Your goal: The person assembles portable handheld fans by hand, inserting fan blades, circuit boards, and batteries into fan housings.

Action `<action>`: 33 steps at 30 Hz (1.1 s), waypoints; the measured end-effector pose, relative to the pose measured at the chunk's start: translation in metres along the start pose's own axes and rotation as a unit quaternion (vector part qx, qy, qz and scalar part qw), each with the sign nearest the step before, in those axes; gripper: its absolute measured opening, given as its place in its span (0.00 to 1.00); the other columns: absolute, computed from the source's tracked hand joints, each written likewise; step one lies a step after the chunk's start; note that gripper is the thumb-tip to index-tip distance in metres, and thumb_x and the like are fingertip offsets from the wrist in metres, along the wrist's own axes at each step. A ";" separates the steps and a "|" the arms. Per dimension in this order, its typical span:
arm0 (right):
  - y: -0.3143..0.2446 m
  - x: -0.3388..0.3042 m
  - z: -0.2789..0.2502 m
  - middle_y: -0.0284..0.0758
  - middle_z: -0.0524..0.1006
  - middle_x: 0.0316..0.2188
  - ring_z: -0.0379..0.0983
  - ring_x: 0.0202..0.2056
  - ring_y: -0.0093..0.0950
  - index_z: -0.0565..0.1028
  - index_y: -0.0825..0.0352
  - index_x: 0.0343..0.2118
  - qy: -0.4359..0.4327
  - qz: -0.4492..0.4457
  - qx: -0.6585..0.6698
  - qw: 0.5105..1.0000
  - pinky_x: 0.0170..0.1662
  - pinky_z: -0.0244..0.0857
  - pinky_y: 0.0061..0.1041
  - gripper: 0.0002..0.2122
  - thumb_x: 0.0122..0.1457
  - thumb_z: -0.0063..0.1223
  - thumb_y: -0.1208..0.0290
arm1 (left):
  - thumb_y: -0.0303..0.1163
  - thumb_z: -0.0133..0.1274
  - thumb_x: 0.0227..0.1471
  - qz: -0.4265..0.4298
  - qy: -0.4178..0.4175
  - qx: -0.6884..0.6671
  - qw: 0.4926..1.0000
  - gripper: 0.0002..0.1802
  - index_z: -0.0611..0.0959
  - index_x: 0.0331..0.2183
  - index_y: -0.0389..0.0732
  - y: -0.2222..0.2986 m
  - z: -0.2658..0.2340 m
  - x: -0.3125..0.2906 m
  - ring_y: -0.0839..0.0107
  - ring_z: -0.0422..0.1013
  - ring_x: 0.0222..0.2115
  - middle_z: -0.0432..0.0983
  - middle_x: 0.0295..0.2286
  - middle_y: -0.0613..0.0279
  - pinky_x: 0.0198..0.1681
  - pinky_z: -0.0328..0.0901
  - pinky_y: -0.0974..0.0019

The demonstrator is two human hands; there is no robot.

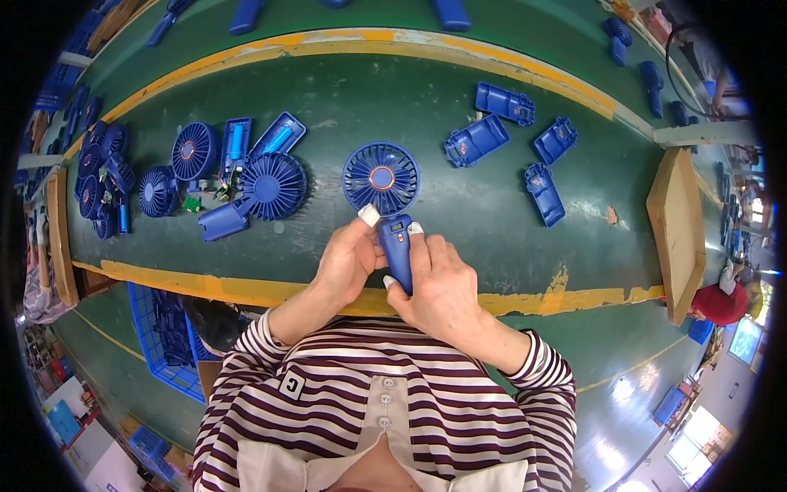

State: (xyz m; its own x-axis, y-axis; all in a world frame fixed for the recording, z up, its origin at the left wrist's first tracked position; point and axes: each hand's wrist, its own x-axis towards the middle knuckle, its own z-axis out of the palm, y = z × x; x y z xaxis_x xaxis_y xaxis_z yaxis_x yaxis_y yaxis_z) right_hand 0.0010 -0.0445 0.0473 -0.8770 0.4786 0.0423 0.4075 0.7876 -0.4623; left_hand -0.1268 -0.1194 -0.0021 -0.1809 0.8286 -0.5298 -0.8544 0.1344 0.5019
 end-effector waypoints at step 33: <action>0.025 0.002 0.022 0.38 0.74 0.29 0.73 0.27 0.25 0.68 0.74 0.38 -0.139 0.285 0.582 0.749 0.31 0.69 0.21 0.13 0.52 0.52 0.73 | 0.25 0.51 0.49 0.102 -0.008 0.081 0.991 0.13 0.76 0.38 0.31 -0.003 0.006 -0.003 0.76 0.71 0.27 0.76 0.33 0.58 0.26 0.68 0.74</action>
State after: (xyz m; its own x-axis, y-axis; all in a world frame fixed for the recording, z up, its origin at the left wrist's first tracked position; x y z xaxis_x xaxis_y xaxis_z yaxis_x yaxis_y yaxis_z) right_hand 0.0039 -0.0326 0.0162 -0.7301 0.3811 -0.5672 0.3797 -0.4639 -0.8004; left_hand -0.1206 -0.1193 0.0021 -0.3334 0.8556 -0.3960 -0.7111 0.0477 0.7015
